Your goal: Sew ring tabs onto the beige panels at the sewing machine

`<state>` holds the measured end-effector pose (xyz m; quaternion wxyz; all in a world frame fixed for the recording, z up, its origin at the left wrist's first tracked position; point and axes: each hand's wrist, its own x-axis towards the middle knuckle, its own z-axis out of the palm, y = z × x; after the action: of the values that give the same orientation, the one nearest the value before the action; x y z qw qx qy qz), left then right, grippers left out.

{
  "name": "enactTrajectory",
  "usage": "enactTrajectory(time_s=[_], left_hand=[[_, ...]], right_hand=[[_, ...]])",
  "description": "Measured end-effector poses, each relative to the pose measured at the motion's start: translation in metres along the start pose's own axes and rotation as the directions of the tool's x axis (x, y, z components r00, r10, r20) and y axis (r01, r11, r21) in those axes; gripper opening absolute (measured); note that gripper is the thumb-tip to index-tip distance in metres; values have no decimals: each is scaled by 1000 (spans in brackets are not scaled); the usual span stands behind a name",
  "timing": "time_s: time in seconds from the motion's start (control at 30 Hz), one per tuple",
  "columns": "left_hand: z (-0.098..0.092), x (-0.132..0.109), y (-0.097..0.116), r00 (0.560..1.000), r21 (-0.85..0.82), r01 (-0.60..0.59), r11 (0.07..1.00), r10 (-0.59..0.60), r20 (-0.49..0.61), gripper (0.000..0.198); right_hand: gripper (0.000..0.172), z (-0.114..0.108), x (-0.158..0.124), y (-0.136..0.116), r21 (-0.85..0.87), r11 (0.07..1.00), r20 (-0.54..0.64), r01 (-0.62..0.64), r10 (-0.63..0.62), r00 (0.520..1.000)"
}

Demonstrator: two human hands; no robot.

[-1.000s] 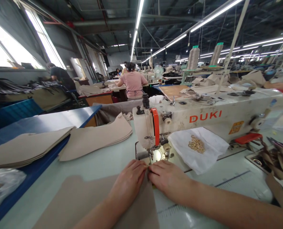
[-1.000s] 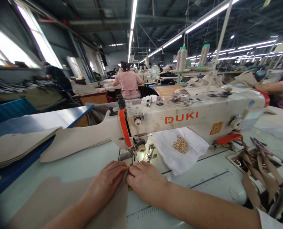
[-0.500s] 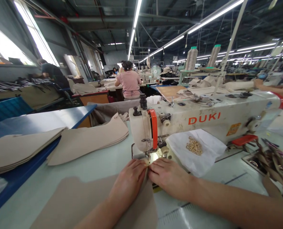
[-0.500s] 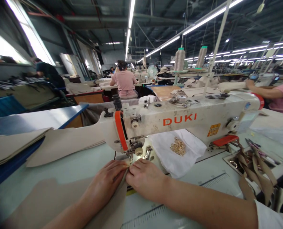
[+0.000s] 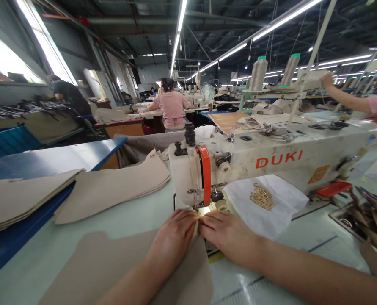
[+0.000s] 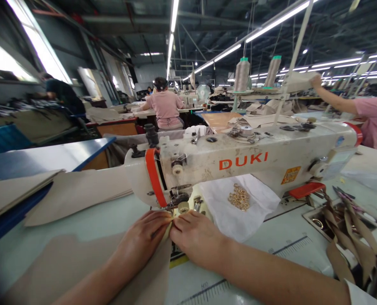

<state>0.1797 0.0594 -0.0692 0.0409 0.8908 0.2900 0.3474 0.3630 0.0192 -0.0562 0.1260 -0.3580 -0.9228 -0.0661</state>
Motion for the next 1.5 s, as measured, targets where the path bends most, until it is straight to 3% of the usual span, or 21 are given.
enactTrajectory(time_s=[0.53,0.87,1.07,1.37,1.5], left_hand=[[-2,3,-8,1000,-9,-6,1000,6,-7,21],[-2,1,-7,1000,19,-7,1000,8,-8,26],[-10,-9,0,995,123,4,992,-16,103,28],[-12,-12,-1,978,251,-125,960,77,192,32],[-12,-12,-1,980,240,-103,965,57,193,32]], right_hand=[[13,1,3,0,6,999,5,-44,44,999],[8,4,-2,-3,-16,1000,-74,-25,24,997],[11,4,-6,-5,20,997,-52,73,-72,996],[12,0,-4,-1,48,995,-2,84,-84,996],[12,0,-4,-2,50,996,-1,80,-80,997]])
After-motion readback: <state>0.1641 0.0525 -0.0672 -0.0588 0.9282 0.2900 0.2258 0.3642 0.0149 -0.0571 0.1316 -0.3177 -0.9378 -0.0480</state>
